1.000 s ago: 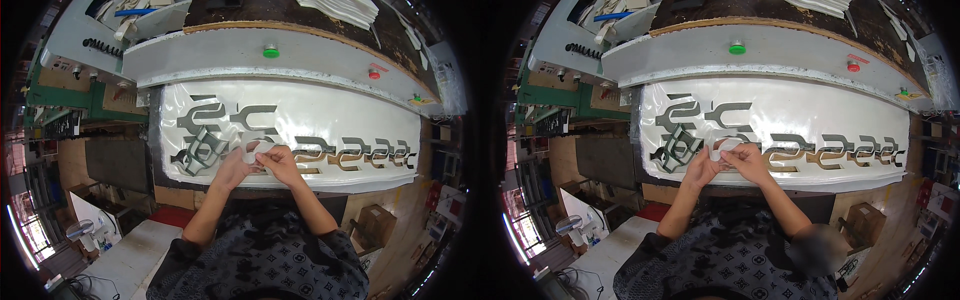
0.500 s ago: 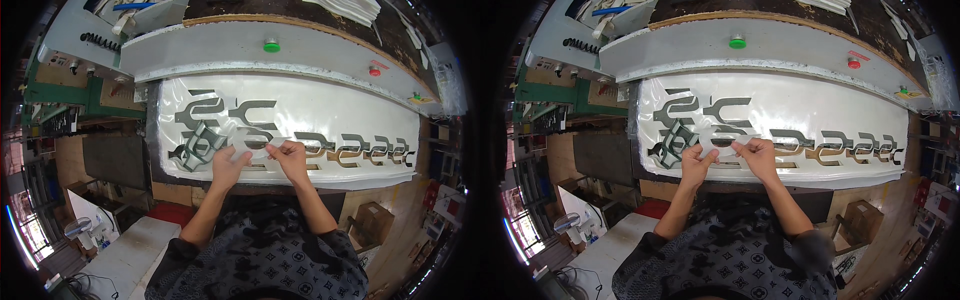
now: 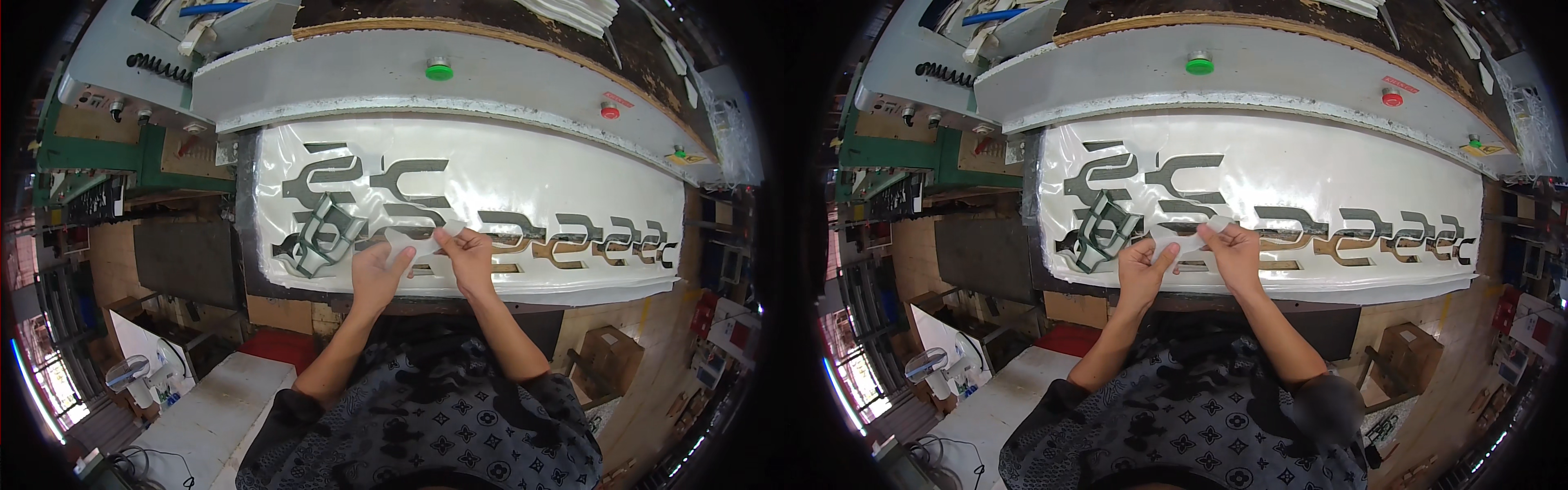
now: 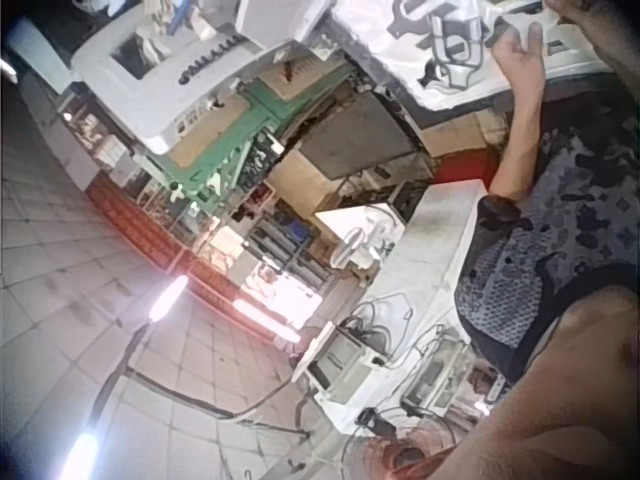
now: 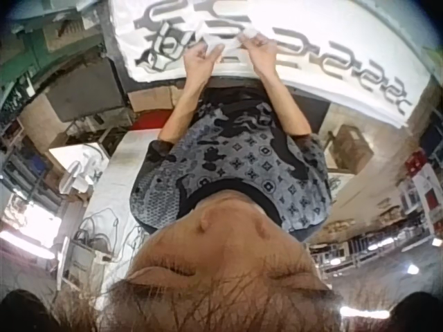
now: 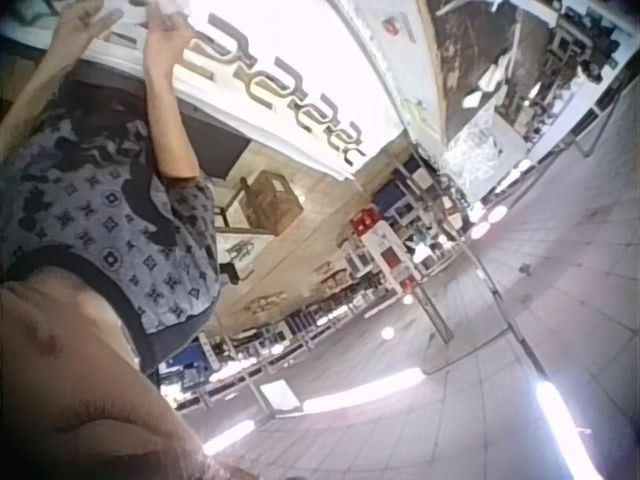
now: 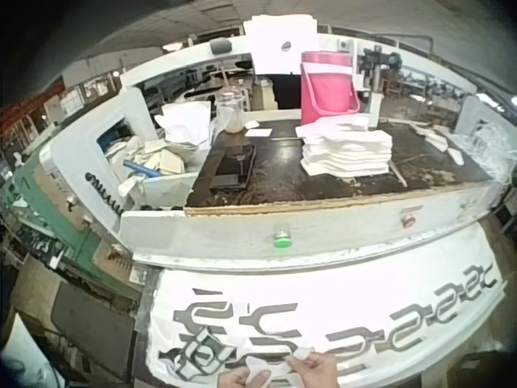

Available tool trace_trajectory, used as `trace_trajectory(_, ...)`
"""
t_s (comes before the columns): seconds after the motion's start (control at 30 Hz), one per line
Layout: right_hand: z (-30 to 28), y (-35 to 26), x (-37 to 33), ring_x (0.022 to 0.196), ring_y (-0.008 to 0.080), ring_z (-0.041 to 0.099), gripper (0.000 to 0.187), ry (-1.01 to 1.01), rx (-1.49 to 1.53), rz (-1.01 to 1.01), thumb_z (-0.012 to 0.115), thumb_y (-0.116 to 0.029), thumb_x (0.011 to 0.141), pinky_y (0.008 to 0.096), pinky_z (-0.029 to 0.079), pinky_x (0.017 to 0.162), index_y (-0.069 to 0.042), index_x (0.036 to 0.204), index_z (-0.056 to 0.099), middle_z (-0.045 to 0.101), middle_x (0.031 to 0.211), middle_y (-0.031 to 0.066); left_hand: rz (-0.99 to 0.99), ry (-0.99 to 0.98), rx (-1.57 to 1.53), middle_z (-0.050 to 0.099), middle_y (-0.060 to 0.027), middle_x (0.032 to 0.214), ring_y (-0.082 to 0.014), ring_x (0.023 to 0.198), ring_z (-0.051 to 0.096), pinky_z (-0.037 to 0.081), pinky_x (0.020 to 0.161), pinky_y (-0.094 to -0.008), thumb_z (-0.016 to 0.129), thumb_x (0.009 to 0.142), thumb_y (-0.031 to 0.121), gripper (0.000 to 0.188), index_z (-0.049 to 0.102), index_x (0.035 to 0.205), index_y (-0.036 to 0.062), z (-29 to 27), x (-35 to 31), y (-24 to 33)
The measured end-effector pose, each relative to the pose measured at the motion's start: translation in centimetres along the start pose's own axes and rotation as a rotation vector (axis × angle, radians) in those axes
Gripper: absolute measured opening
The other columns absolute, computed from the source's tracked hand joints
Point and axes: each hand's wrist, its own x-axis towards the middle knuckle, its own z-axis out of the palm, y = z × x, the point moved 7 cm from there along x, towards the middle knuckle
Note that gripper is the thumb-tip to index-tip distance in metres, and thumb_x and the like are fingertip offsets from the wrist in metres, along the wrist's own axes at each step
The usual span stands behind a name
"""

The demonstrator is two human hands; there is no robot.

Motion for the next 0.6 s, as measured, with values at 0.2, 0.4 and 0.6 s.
trace_trajectory(0.2, -2.1, 2.4, 1.6, 0.082, 0.0150, 0.072, 0.033, 0.072, 0.112, 0.078, 0.066, -0.029, 0.106, 0.0293, 0.058, 0.078, 0.002, 0.111, 0.074, 0.077, 0.091, 0.0106, -0.112, -0.050, -0.054, 0.075, -0.0091, 0.091, -0.0111, 0.075, 0.069, 0.058, 0.066, -0.0275, 0.070, 0.101, 0.007, 0.014, 0.074, 0.104, -0.0063, 1.1, -0.1, -1.9)
trace_trajectory(0.4, -2.1, 7.6, -0.7, 0.072, 0.0090, 0.063, 0.034, -0.122, -0.078, 0.247, 0.072, -0.031, 0.102, 0.0244, 0.053, 0.070, -0.003, 0.084, 0.070, 0.066, 0.076, 0.0026, -0.102, 0.013, -0.126, 0.074, -0.0043, 0.087, -0.0059, 0.079, 0.066, 0.051, 0.070, -0.0205, 0.074, 0.098, 0.003, 0.006, 0.073, 0.101, -0.0025, 1.2, 0.0, -3.3)
trace_trajectory(0.6, -2.0, 5.6, -1.5, 0.068, 0.0031, 0.057, 0.026, -0.074, -0.116, 0.044, 0.078, -0.016, 0.098, 0.0211, 0.048, 0.064, -0.002, 0.077, 0.070, 0.066, 0.072, -0.0016, -0.104, 0.060, -0.044, 0.074, -0.0072, 0.079, -0.0103, 0.069, 0.068, 0.052, 0.059, -0.0257, 0.078, 0.095, 0.007, 0.011, 0.072, 0.095, -0.0027, 1.4, 0.6, -4.4)
